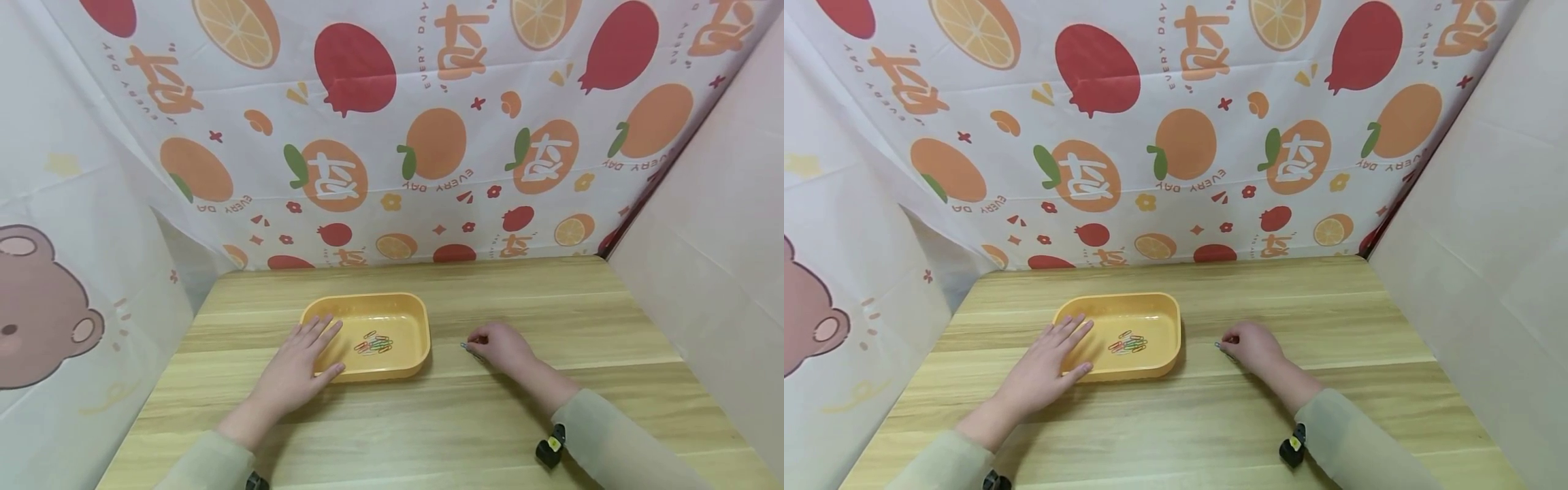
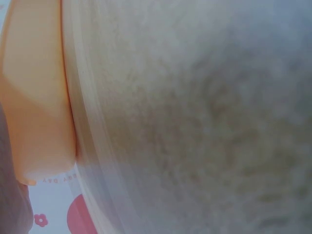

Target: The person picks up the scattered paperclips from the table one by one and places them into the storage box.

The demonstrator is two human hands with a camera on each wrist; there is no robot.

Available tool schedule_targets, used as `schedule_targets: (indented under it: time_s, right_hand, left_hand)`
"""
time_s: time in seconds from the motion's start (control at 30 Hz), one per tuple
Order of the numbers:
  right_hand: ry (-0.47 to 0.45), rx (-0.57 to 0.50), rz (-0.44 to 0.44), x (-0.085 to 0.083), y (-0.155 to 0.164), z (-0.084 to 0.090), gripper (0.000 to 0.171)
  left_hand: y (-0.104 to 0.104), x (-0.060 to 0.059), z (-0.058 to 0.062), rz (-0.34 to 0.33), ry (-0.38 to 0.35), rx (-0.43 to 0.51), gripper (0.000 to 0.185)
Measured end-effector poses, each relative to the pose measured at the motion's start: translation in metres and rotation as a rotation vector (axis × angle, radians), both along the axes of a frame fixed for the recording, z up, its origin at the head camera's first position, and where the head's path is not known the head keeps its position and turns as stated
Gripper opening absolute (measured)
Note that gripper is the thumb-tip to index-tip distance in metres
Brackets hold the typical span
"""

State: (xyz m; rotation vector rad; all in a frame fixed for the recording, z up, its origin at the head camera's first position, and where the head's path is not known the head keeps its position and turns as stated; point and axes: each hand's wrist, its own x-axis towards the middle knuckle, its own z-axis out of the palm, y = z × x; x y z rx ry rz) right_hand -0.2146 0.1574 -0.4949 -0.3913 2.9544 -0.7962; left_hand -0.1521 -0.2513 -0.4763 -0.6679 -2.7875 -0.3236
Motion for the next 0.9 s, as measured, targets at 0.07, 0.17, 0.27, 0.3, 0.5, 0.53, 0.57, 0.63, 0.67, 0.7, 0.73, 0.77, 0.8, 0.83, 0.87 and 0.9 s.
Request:
schedule_targets:
  time_s: [0.07,0.17,0.27,0.3,0.5,0.53,0.57,0.63,0.67,0.7,0.73,0.77,0.8,0.83,0.87,0.9]
  right_hand:
    - [0.005,0.011,0.009,0.0,0.0,0.0,0.011]
    - [0.021,0.033,0.026,-0.001,-0.001,0.0,0.01]
    - [0.033,0.054,0.039,-0.003,-0.002,-0.001,0.008]
    - [0.034,0.061,0.042,-0.004,-0.003,0.0,0.007]
    - [0.043,0.1,0.056,-0.004,-0.006,0.002,0.01]
    - [0.042,0.101,0.056,-0.004,-0.007,0.002,0.011]
    - [0.037,0.102,0.052,-0.004,-0.008,0.003,0.011]
    - [0.034,0.104,0.051,-0.004,-0.009,0.003,0.012]
    - [0.034,0.104,0.048,-0.004,-0.009,0.003,0.012]
    - [0.036,0.104,0.048,-0.004,-0.01,0.003,0.012]
    - [0.037,0.103,0.047,-0.004,-0.01,0.004,0.012]
    - [0.039,0.103,0.048,-0.004,-0.01,0.004,0.012]
    - [0.042,0.104,0.05,-0.004,-0.01,0.004,0.012]
    - [0.046,0.105,0.051,-0.004,-0.01,0.003,0.012]
    - [0.049,0.104,0.053,-0.005,-0.011,0.003,0.013]
    - [0.051,0.102,0.054,-0.005,-0.011,0.003,0.013]
  left_hand:
    - [0.0,0.0,0.0,-0.003,0.007,0.004,0.076]
    - [0.0,0.0,0.0,0.0,-0.002,-0.003,0.076]
    - [-0.001,0.0,0.001,0.008,-0.019,-0.009,0.077]
    - [-0.001,0.0,0.001,0.009,-0.023,-0.011,0.077]
    - [0.0,0.0,0.0,0.002,-0.025,-0.003,0.077]
    - [0.0,0.0,0.0,0.002,-0.023,-0.005,0.077]
    - [0.0,0.0,-0.001,0.001,-0.023,-0.007,0.077]
    - [0.0,-0.001,-0.001,0.002,-0.022,-0.01,0.077]
    - [0.0,-0.001,-0.001,0.002,-0.021,-0.01,0.077]
    - [0.0,-0.001,-0.001,0.002,-0.023,-0.01,0.077]
    - [0.0,-0.001,-0.001,0.002,-0.023,-0.009,0.077]
    - [0.0,-0.001,-0.001,0.003,-0.025,-0.009,0.077]
    - [0.0,-0.001,-0.001,0.005,-0.025,-0.01,0.077]
    - [0.0,-0.001,-0.001,0.006,-0.025,-0.012,0.077]
    - [0.0,-0.001,-0.001,0.007,-0.026,-0.013,0.077]
    - [0.0,-0.001,-0.001,0.008,-0.029,-0.014,0.077]
